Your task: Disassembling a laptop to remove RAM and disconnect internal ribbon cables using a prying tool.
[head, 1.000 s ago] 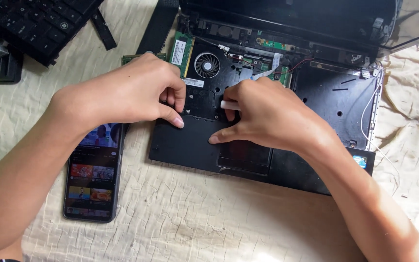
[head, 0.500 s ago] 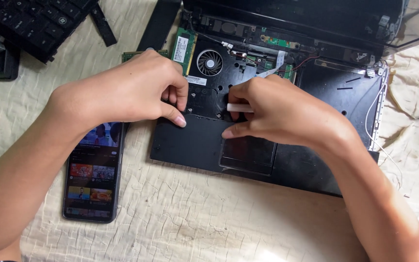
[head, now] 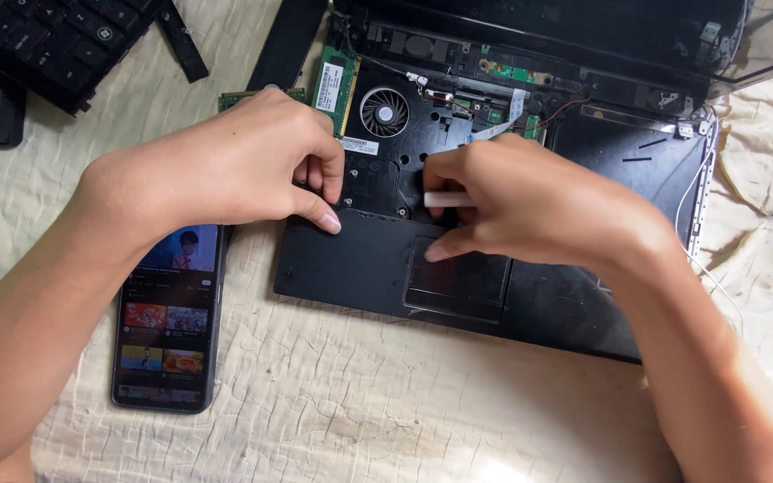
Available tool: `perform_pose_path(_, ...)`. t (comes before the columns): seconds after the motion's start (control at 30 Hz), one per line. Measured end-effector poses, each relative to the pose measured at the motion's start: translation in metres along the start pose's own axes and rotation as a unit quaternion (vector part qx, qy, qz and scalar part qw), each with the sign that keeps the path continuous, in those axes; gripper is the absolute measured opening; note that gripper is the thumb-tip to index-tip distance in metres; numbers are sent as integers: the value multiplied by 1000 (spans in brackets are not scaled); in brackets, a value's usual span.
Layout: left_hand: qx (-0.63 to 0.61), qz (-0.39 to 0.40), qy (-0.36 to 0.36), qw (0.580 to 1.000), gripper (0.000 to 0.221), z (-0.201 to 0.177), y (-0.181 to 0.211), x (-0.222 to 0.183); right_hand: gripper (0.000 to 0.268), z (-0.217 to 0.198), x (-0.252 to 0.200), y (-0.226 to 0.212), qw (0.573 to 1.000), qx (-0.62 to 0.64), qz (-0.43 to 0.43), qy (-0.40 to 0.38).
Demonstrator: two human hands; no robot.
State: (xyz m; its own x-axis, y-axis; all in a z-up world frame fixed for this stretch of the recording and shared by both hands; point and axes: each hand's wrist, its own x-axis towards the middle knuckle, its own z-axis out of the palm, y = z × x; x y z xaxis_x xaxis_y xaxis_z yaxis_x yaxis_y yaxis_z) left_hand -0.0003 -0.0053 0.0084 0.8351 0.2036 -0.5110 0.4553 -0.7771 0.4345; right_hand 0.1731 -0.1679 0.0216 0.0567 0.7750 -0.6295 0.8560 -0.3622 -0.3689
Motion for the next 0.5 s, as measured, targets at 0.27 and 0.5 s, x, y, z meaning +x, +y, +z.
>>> perform_pose_path(0.27, 4, 8, 5, 1000, 24, 1, -2, 3, 62, 7, 4, -9, 998, -2, 11, 66)
perform_pose_path(0.5, -7, 11, 8, 1000, 27, 1, -3, 0, 35, -12, -25, -6, 976, -34, 0, 215)
